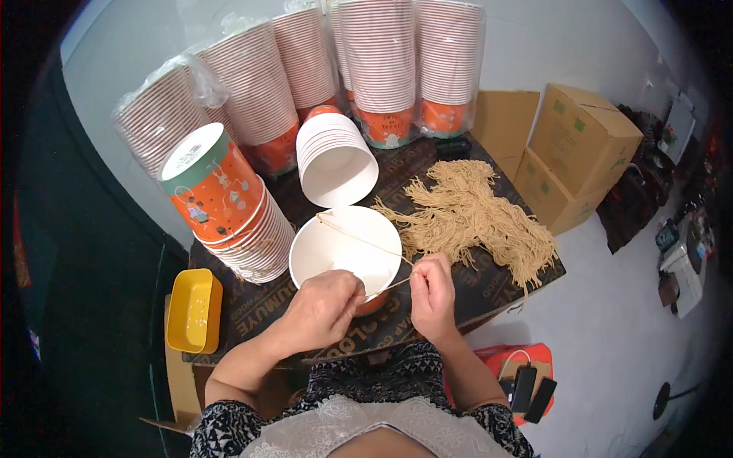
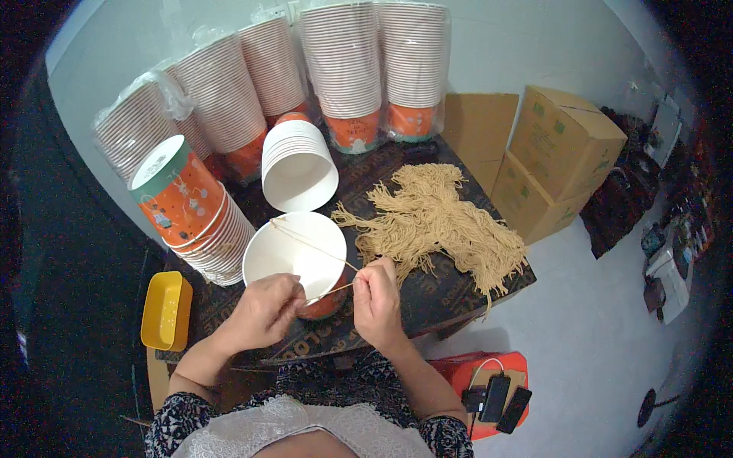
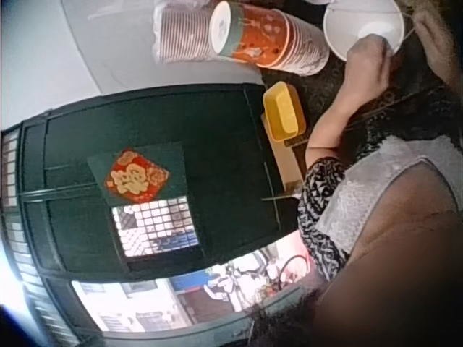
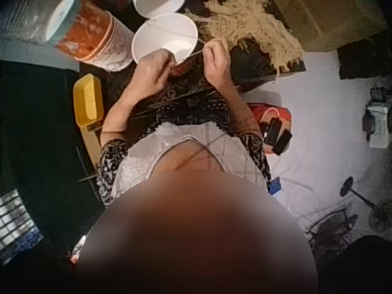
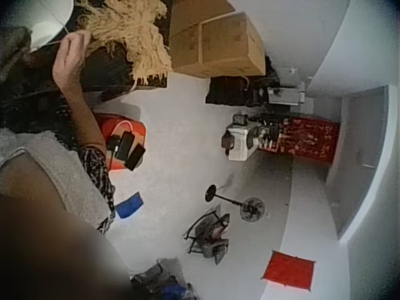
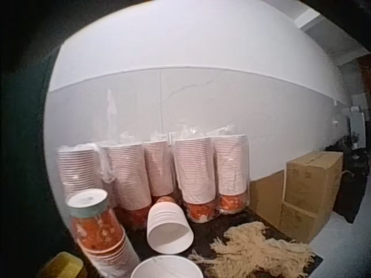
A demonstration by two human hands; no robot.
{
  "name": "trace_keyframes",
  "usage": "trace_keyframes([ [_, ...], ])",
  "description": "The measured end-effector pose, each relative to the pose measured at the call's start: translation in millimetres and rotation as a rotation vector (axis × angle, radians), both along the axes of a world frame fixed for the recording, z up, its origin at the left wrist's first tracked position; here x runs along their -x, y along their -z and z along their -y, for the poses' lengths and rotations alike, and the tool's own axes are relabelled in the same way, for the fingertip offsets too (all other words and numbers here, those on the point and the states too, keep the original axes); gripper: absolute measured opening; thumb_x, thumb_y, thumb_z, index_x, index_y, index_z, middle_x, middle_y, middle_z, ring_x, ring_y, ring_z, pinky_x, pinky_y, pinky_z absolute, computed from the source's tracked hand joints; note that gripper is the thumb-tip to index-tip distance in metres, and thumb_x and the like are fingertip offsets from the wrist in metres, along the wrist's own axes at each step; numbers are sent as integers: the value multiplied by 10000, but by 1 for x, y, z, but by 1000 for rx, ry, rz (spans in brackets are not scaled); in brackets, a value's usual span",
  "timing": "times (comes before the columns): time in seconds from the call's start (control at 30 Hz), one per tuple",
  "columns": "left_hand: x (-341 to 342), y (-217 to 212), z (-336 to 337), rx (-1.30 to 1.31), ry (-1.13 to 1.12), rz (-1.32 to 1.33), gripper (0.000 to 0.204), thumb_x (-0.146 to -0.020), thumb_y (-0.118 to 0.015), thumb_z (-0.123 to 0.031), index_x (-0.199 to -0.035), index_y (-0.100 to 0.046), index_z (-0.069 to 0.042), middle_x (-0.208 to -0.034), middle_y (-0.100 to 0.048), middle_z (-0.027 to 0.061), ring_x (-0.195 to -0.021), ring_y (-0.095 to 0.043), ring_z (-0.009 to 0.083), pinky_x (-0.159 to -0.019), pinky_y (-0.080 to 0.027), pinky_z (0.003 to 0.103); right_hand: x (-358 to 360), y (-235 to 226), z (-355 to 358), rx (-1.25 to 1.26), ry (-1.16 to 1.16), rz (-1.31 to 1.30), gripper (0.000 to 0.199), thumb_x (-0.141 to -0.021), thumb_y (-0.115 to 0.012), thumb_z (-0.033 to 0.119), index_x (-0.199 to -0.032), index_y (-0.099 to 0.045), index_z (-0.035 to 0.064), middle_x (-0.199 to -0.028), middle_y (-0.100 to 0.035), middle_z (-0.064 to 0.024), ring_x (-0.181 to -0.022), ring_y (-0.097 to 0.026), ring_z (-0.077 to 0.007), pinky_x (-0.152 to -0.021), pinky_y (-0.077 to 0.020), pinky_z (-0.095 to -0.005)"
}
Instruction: The person is threading and tying strings to paper cups for assembly.
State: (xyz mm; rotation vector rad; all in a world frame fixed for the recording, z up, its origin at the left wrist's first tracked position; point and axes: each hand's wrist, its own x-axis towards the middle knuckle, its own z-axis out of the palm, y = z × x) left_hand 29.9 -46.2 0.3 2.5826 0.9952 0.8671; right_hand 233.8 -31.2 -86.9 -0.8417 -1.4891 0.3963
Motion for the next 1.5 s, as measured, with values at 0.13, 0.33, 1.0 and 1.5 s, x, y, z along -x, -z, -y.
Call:
trace_keyframes([
  [0.13,18,-1,-4,-73,46,41,133,-808,-641,6,-917,-566,-8,-760,-571,140,-769,-612,366,-833,-476,494,3,0,8,-37,-1,62,59,-889,-561,-41,-864,-523,-4,-852,-497,-137,-746,-518,-285,-687,-441,-360],
  [0.33,38,24,-10,-167,-804,191,456,-802,-752,-186,-1114,-505,36,-912,-584,194,-827,-597,372,-783,-481,431,9,4,26,-117,-291,204,122,-799,-691,-19,-886,-617,22,-871,-566,-129,-785,-586,-316,-686,-487,-377],
  [1.0,151,-129,94,-511,-1188,-574,145,-788,-641,-3,-919,-699,15,-763,-651,154,-701,-649,335,-626,-526,387,-3,26,29,-22,-368,181,164,-814,-645,-42,-975,-671,-29,-981,-665,-165,-840,-675,-287,-735,-544,-352],
  [1.5,82,-179,-113,-727,-885,-1339,77,-766,-686,-172,-695,-715,-181,-701,-664,-10,-676,-651,186,-473,-406,383,-4,42,29,82,-425,217,75,-853,-615,-28,-875,-687,-30,-890,-685,-154,-803,-679,-276,-729,-539,-339],
])
